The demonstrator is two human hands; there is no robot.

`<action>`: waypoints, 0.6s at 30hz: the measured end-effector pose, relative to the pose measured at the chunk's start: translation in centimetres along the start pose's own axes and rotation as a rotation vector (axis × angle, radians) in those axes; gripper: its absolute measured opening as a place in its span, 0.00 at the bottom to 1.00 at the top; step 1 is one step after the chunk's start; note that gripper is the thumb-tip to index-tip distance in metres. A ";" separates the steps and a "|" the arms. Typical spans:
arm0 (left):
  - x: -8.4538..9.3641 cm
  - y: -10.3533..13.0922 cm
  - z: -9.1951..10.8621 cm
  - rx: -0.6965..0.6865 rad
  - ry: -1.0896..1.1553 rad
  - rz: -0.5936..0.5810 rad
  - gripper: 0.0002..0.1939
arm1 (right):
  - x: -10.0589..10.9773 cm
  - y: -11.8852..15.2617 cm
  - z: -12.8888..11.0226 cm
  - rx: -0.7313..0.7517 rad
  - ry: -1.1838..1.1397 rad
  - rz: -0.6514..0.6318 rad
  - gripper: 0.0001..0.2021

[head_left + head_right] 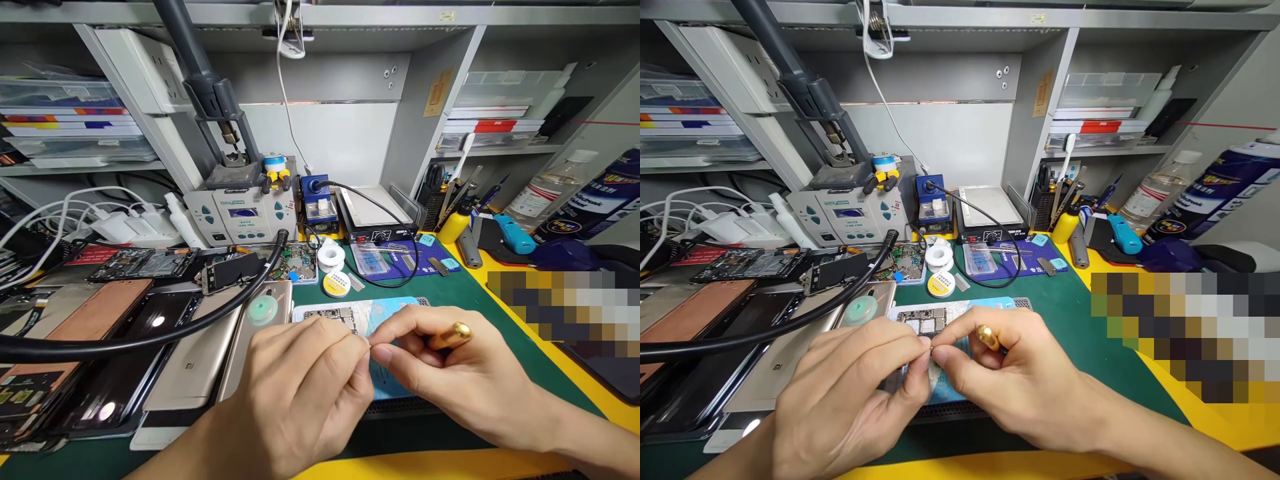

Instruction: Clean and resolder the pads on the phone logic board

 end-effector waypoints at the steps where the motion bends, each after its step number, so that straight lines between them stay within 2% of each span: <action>1: 0.0 -0.1 0.1 0.013 0.013 0.006 0.08 | 0.0 0.0 -0.1 0.001 0.005 0.000 0.09; 3: 0.2 -0.4 0.3 0.119 0.112 -0.008 0.07 | 0.0 0.0 -0.1 -0.003 0.013 0.007 0.10; 4: 0.3 -0.6 0.3 0.239 0.212 -0.029 0.06 | 0.0 0.0 -0.1 -0.008 0.011 0.019 0.10; 6: 0.4 -0.9 -0.1 0.602 0.526 -0.116 0.04 | 0.2 0.0 0.0 -0.018 -0.012 0.069 0.12; 8: 0.5 -1.1 -0.7 0.990 0.923 -0.218 0.06 | 0.6 -0.2 0.3 -0.027 -0.035 0.135 0.15; 10: 0.5 -1.3 -1.2 1.240 1.251 -0.257 0.09 | 0.9 -0.4 0.5 -0.032 -0.015 0.162 0.19; 12: 0.5 -1.5 -1.6 1.333 1.413 -0.245 0.11 | 1.2 -0.7 0.7 0.013 0.081 0.165 0.21; 16: 0.5 -1.9 -1.9 1.375 1.518 -0.294 0.11 | 1.4 -1.0 0.6 0.303 0.422 0.215 0.18; 18: 0.5 -2.0 -2.0 1.392 1.573 -0.333 0.11 | 1.3 -1.1 0.8 0.387 0.547 0.252 0.20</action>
Point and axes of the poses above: each hand's wrist, its own y-axis away from the middle knuckle, its own x-axis out of the back of the hand, z = x × y, the point moved 1 cm from there along -y, towards the middle knuckle, and after that the axes turned 1 degree about -y, right-handed, at the moved point
